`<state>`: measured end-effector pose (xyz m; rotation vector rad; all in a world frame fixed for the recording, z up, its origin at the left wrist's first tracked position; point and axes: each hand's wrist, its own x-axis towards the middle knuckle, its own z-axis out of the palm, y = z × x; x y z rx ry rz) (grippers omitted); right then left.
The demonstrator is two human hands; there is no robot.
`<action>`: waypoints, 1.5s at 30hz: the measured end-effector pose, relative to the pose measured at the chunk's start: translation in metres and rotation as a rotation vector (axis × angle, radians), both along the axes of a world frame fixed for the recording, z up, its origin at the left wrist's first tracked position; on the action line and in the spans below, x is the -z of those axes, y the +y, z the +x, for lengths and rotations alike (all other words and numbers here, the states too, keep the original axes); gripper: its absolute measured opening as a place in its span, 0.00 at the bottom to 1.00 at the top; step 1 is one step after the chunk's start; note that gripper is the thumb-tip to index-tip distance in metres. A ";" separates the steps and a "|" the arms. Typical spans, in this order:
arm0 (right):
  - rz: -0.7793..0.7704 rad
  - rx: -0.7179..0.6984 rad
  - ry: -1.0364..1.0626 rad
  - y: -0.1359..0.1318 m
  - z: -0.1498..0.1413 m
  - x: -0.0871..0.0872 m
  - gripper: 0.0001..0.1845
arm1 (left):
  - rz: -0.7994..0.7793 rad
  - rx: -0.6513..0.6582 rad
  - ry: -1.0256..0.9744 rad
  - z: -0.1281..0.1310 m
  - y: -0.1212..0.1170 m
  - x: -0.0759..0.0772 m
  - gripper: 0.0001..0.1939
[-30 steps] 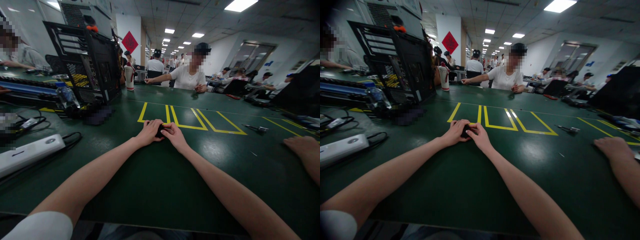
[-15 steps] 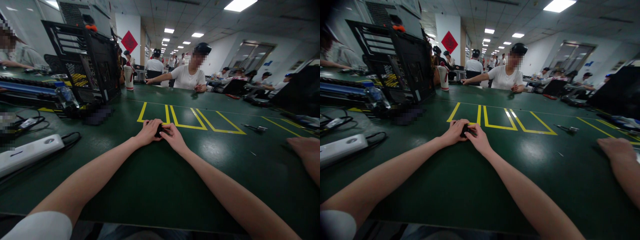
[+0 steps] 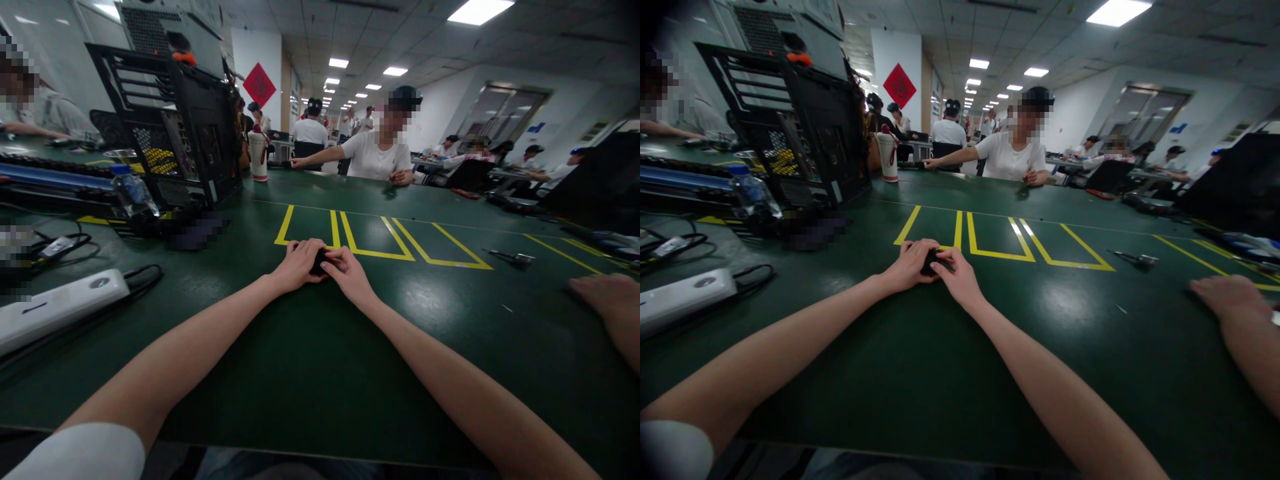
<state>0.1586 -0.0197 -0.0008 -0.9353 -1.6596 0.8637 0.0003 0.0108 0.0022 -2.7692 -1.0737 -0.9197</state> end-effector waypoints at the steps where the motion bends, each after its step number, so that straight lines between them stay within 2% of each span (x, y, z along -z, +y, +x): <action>1: 0.012 0.009 0.003 0.001 0.000 0.000 0.09 | 0.002 -0.004 0.001 0.000 0.000 0.000 0.28; 7: -0.003 0.032 -0.061 0.003 -0.002 0.002 0.17 | 0.008 0.007 0.006 0.000 0.000 0.000 0.28; 18: -0.001 0.013 -0.015 0.000 -0.003 0.000 0.11 | -0.005 0.004 0.001 0.000 -0.001 -0.002 0.27; 25: -0.040 0.024 -0.017 -0.004 -0.005 -0.003 0.19 | -0.051 0.007 0.001 -0.001 -0.003 -0.005 0.28; 34: 0.024 0.019 -0.024 0.001 -0.003 -0.001 0.09 | -0.005 -0.004 0.009 0.000 -0.001 -0.002 0.28; 41: -0.007 0.004 -0.031 -0.006 -0.005 -0.004 0.15 | -0.035 0.009 0.016 -0.001 -0.006 -0.009 0.27; 45: -0.022 0.013 -0.037 -0.002 -0.004 -0.005 0.14 | -0.032 0.010 0.020 -0.001 -0.007 -0.009 0.28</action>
